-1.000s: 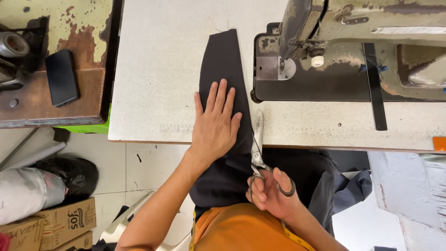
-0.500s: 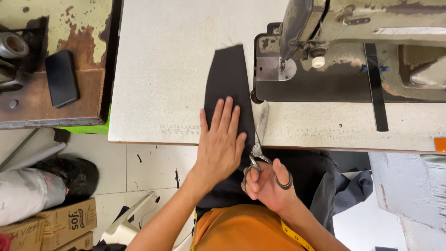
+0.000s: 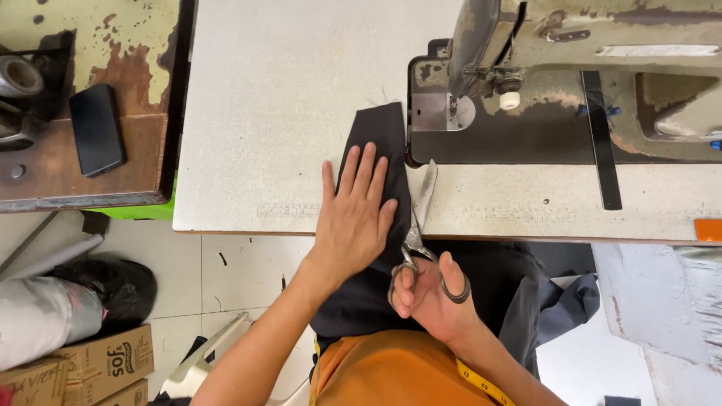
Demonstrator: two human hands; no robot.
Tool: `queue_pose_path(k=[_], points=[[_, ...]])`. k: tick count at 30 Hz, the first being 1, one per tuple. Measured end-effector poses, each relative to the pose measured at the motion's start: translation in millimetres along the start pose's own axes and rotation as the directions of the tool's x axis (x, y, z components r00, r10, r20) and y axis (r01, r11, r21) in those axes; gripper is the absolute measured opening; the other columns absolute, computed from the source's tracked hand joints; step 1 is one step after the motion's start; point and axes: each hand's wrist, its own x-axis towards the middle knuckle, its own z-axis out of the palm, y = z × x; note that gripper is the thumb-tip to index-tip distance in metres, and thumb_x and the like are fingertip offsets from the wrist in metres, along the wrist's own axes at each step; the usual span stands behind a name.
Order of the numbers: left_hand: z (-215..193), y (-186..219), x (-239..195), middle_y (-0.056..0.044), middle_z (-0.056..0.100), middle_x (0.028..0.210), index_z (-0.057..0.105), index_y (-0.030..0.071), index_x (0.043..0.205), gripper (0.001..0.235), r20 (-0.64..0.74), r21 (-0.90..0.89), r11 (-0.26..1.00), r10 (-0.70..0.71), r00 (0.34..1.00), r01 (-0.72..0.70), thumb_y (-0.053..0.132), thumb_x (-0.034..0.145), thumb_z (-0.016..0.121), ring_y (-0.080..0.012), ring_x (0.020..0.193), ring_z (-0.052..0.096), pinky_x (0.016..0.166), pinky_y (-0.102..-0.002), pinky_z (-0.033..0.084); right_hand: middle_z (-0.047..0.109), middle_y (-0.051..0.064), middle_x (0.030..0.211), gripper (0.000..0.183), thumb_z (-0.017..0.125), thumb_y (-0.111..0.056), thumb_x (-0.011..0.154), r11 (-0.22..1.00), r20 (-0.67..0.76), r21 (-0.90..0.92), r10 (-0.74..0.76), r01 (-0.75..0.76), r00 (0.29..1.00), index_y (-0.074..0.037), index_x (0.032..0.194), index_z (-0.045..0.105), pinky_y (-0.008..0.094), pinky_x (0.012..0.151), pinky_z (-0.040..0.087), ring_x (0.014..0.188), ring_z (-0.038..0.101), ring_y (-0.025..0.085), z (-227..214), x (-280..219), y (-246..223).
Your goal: Measuring, marking with chalk, and cutting long strips of black fabric at a workbench in a sewing factory.
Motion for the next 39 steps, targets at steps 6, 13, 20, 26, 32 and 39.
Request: queue_pose_path(k=[6,13,20,26,32,39], points=[[-3,2,-4,-0.018,0.027,0.168,0.039,0.003,0.158,0.062,0.020,0.031,0.999,-0.027,0.999,0.027,0.041,0.109,0.036,-0.0371,0.156,0.024,0.122,-0.065,0.020,0.043,-0.001,0.044,0.041,0.056,-0.021,0.100,0.992,-0.277,-0.104,-0.102,0.075,0.956,-0.011,0.060,0.053,0.030,0.040,0.027,0.033,0.031,0.010,-1,-7,7],[7,-12,22,-0.019,0.029,0.167,0.042,0.001,0.155,0.058,-0.052,0.026,0.999,-0.024,0.998,0.025,0.037,0.109,0.038,-0.0352,0.155,0.027,0.122,-0.065,0.023,0.056,0.007,0.063,0.054,0.052,-0.054,0.098,0.999,-0.025,-0.038,-0.016,0.015,1.000,-0.004,0.079,0.063,0.033,0.051,0.039,0.048,0.051,0.021,-6,1,-2],[7,5,-3,-0.019,0.026,0.168,0.036,0.002,0.158,0.062,-0.013,0.039,0.999,-0.023,1.000,0.024,0.038,0.108,0.036,-0.0337,0.158,0.022,0.124,-0.066,0.019,0.043,-0.001,0.043,0.043,0.058,-0.022,0.099,0.990,-0.324,-0.130,-0.097,0.058,0.941,-0.010,0.058,0.054,0.029,0.041,0.027,0.034,0.033,0.010,3,-4,0],[3,14,-14,-0.022,0.018,0.170,0.032,0.002,0.160,0.061,0.101,-0.065,0.998,-0.022,0.995,0.028,0.036,0.109,0.030,-0.0371,0.158,0.012,0.121,-0.070,0.003,0.057,0.019,0.066,0.071,0.035,-0.066,0.103,0.996,-0.028,-0.076,-0.039,0.036,0.999,-0.001,0.089,0.059,0.040,0.060,0.052,0.058,0.064,0.037,-28,13,-3],[-4,18,-21,-0.021,0.019,0.170,0.034,0.003,0.159,0.060,0.133,-0.106,0.993,-0.030,0.991,0.044,0.036,0.109,0.030,-0.0351,0.158,0.014,0.122,-0.068,0.003,0.030,0.000,0.045,0.045,0.061,-0.020,0.103,0.965,-0.375,-0.232,-0.204,0.121,0.904,-0.006,0.063,0.048,0.027,0.037,0.032,0.028,0.034,0.014,-6,13,-19],[37,-18,17,-0.009,0.055,0.131,0.053,0.008,0.146,0.062,-0.069,-0.138,0.984,-0.121,0.990,0.110,0.042,0.096,0.067,-0.0267,0.116,0.052,0.095,-0.044,0.040,0.054,0.018,0.045,0.042,0.085,-0.026,0.083,0.453,-0.486,-0.840,-0.384,-0.298,0.785,0.006,0.067,0.064,0.027,0.038,0.039,0.036,0.059,0.026,46,-30,-164]])
